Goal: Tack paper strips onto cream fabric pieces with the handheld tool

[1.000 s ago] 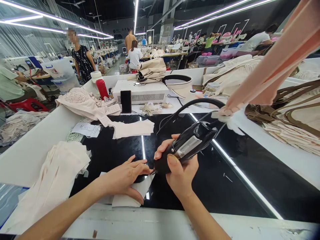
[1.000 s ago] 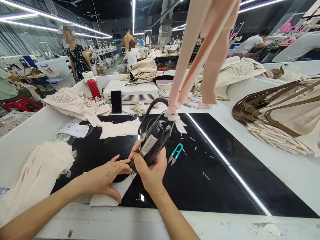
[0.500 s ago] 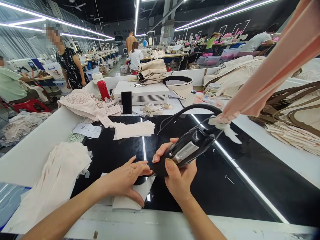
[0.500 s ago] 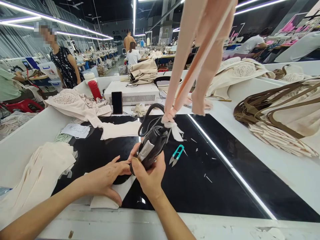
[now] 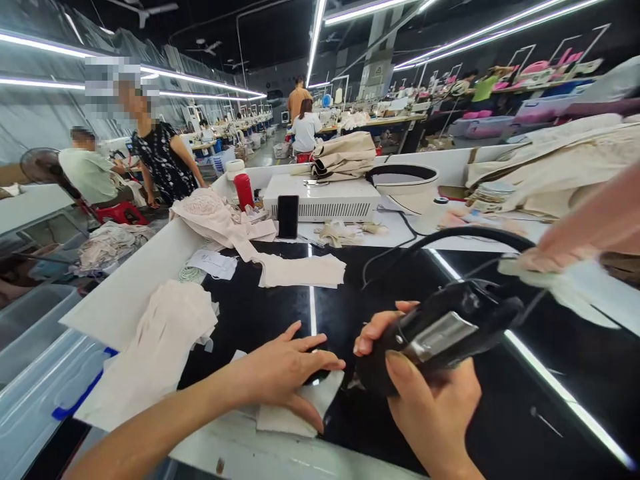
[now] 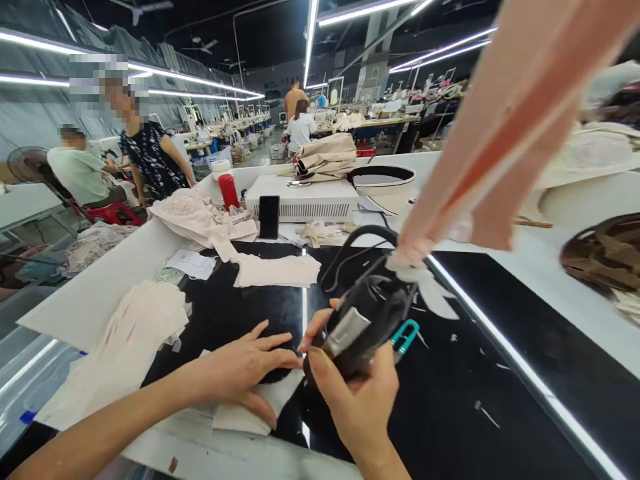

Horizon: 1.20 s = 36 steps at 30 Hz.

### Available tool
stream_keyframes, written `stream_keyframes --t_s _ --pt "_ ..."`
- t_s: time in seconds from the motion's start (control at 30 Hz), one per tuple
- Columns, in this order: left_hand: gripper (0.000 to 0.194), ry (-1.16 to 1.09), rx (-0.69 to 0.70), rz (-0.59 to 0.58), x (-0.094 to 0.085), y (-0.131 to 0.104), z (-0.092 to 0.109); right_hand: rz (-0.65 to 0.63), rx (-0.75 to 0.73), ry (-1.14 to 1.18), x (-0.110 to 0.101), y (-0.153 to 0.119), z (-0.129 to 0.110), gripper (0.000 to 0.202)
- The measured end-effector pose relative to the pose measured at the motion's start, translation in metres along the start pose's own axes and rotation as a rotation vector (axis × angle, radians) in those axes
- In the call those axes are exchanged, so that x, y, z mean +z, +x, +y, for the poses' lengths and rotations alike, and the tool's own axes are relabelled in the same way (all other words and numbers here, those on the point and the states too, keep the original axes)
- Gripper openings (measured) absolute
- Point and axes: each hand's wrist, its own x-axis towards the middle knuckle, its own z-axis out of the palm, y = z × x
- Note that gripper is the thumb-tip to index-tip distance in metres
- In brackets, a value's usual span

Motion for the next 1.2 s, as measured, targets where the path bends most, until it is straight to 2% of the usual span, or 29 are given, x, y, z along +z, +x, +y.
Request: stream_keyframes --t_s 0.2,0.37,0.57,0.77,1.03,1.2 --pt "0.095 0.136 -0.091 0.067 -0.009 -0.006 0.007 -0.007 0.004 -0.136 0.002 -0.001 -0.011 0.038" --pt "0.087 0.063 -0.055 -0.007 -0.02 -0.007 0.01 -0.021 0.023 -0.19 0.004 0.0 -0.012 0.042" --pt "0.076 0.07 -0.087 -0.08 -0.015 -0.006 0.006 -0.039 0.037 -0.219 0.011 -0.001 -0.006 0.032" --pt "0.078 0.055 -0.155 -0.124 -0.018 -0.012 0.005 -0.042 0.021 -0.095 0.025 0.0 0.003 0.026" --pt "0.06 0.0 -0.143 -0.079 -0.015 -0.018 -0.004 -0.055 0.047 0.011 0.034 -0.002 0.014 0.027" --pt "0.065 -0.02 -0.13 -0.052 -0.014 -0.019 -0.008 -0.057 0.027 0.02 0.035 -0.001 0.017 0.027"
